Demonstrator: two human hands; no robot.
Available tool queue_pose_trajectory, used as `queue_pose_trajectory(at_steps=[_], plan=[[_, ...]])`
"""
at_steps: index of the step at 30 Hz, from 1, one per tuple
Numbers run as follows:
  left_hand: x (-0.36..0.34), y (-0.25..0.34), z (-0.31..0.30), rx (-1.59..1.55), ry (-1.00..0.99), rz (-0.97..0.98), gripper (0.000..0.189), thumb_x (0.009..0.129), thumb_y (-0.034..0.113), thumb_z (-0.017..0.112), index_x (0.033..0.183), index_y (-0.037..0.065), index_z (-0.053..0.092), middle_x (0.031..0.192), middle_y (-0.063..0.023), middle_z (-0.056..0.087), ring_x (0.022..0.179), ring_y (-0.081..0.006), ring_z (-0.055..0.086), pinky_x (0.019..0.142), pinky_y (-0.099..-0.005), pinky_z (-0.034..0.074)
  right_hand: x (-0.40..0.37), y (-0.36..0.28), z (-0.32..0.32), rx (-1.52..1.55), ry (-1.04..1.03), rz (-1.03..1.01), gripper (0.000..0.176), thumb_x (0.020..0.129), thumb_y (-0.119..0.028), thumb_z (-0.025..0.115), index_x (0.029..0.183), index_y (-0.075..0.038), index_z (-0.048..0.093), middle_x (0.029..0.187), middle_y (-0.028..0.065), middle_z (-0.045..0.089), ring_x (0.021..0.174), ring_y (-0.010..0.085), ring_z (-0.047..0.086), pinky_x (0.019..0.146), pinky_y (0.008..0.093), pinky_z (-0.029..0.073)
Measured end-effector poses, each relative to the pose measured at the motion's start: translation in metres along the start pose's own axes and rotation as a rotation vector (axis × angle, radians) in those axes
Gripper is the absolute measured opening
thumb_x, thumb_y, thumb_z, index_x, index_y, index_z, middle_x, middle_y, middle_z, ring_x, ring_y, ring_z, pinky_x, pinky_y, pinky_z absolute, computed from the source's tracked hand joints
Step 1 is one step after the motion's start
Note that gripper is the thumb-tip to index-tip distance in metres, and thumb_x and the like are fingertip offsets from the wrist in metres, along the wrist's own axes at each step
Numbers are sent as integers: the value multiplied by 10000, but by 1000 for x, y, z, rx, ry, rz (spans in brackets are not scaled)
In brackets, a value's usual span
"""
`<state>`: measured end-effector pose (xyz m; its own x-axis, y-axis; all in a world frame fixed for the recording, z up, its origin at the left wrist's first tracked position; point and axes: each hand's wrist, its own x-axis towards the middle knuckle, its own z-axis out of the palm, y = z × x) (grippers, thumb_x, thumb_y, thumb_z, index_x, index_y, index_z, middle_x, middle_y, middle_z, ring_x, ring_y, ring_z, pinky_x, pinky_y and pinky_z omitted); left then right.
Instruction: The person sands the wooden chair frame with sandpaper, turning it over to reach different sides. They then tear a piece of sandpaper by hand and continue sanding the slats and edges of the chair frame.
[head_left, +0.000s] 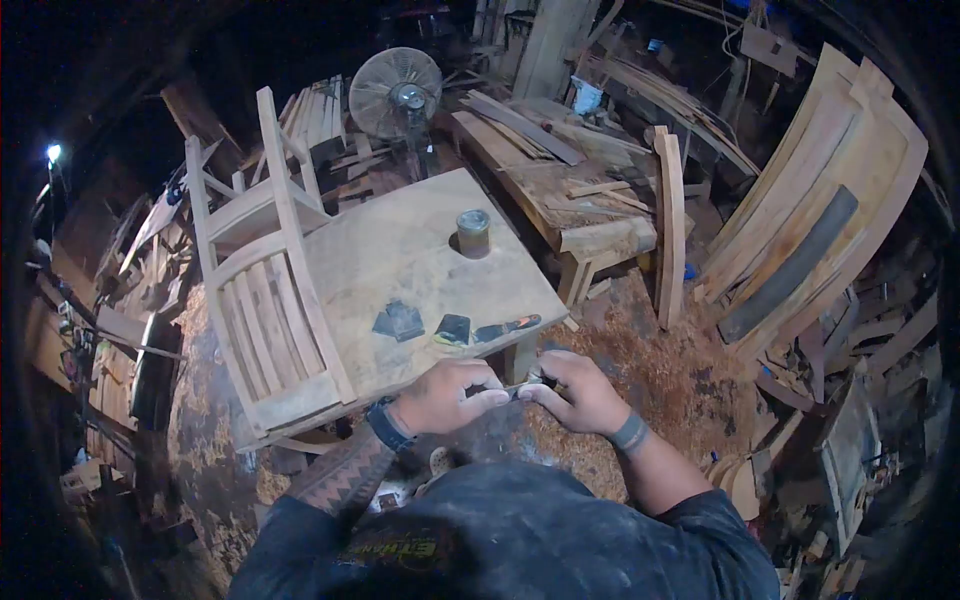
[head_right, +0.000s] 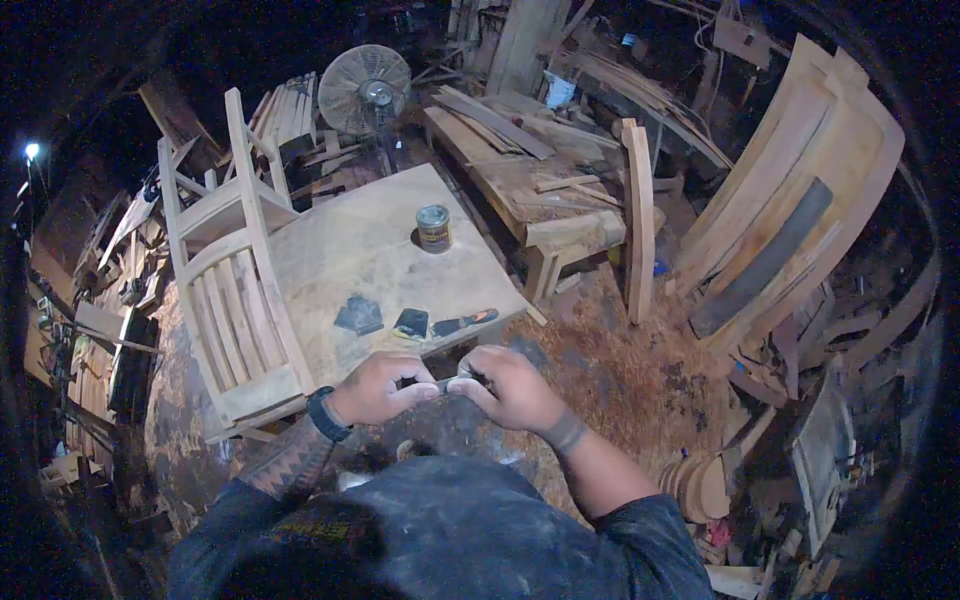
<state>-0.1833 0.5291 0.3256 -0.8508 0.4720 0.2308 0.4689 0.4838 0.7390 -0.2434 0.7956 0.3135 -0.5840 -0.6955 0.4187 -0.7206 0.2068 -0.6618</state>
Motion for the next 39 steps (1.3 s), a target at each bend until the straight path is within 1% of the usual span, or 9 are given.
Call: queue_pose_trajectory(at_steps=[7, 10, 22, 27, 28, 31, 34, 37, 39], plan=[[-2, -7, 11, -63, 34, -137, 225, 1007, 259, 752, 945, 45, 725, 910, -138, 733, 861, -302, 720, 774, -405, 551, 7, -7, -8, 116, -19, 4, 270, 979, -247, 803, 933, -14, 675, 850, 178, 652, 811, 388, 650, 723, 471, 495], [-2, -19, 17, -185, 4, -115, 179, 1029, 202, 750, 945, 45, 737, 875, -98, 747, 824, -210, 714, 780, -358, 555, 6, -2, -9, 107, -45, -31, 236, 980, -232, 803, 941, -19, 709, 870, 169, 688, 832, 373, 678, 742, 463, 518], [5, -24, 20, -4, -94, -110, 270, 1095, 281, 605, 1016, 33, 677, 905, -137, 667, 879, -313, 677, 808, -435, 529, 1, 8, -1, 139, 96, 26, 299, 915, -248, 880, 1143, -93, 766, 961, 146, 720, 843, 363, 710, 768, 433, 571], [7, -52, 31, -413, -113, -95, 271, 1158, 250, 518, 1039, 15, 581, 855, -42, 511, 826, -159, 513, 788, -366, 494, 15, 19, -21, 20, 7, -186, 351, 895, -173, 863, 1221, -86, 766, 1021, 141, 720, 932, 359, 717, 838, 435, 578], [9, -52, 31, -253, -1, 96, 263, 1159, 238, 502, 1042, 15, 578, 873, -100, 532, 831, -237, 568, 796, -395, 496, 19, 17, -27, 29, -12, -166, 349, 898, -164, 849, 1224, -79, 760, 1076, 151, 737, 989, 377, 724, 898, 449, 584], [14, -33, 11, -163, -101, -47, 328, 1178, 267, 502, 1208, -35, 624, 1052, -127, 627, 976, -246, 594, 967, -388, 507, 17, 20, -27, 12, -6, -139, 337, 890, -120, 829, 1215, -69, 759, 1125, 163, 754, 1047, 399, 728, 964, 462, 585], [10, -21, 12, -106, -54, -80, 346, 1181, 298, 487, 1257, -17, 612, 1061, -153, 629, 982, -262, 605, 969, -394, 505, 20, 16, -33, 50, -6, -94, 322, 874, -73, 821, 1191, -62, 767, 1110, 165, 756, 1040, 398, 727, 958, 457, 580], [11, -20, 14, -118, -20, -5, 268, 1147, 286, 532, 1124, 25, 586, 967, -234, 586, 893, -450, 613, 820, -495, 508, 21, 15, -33, 74, 8, -94, 316, 860, -46, 819, 1173, -57, 774, 1090, 160, 758, 1018, 388, 726, 928, 453, 578], [9, -12, 10, -53, -58, -33, 269, 1127, 294, 579, 1150, 27, 595, 996, -235, 610, 938, -447, 641, 836, -494, 521, 21, 15, -32, 90, 10, -117, 323, 854, -43, 823, 1173, -56, 776, 1082, 156, 759, 993, 380, 722, 901, 453, 576]])
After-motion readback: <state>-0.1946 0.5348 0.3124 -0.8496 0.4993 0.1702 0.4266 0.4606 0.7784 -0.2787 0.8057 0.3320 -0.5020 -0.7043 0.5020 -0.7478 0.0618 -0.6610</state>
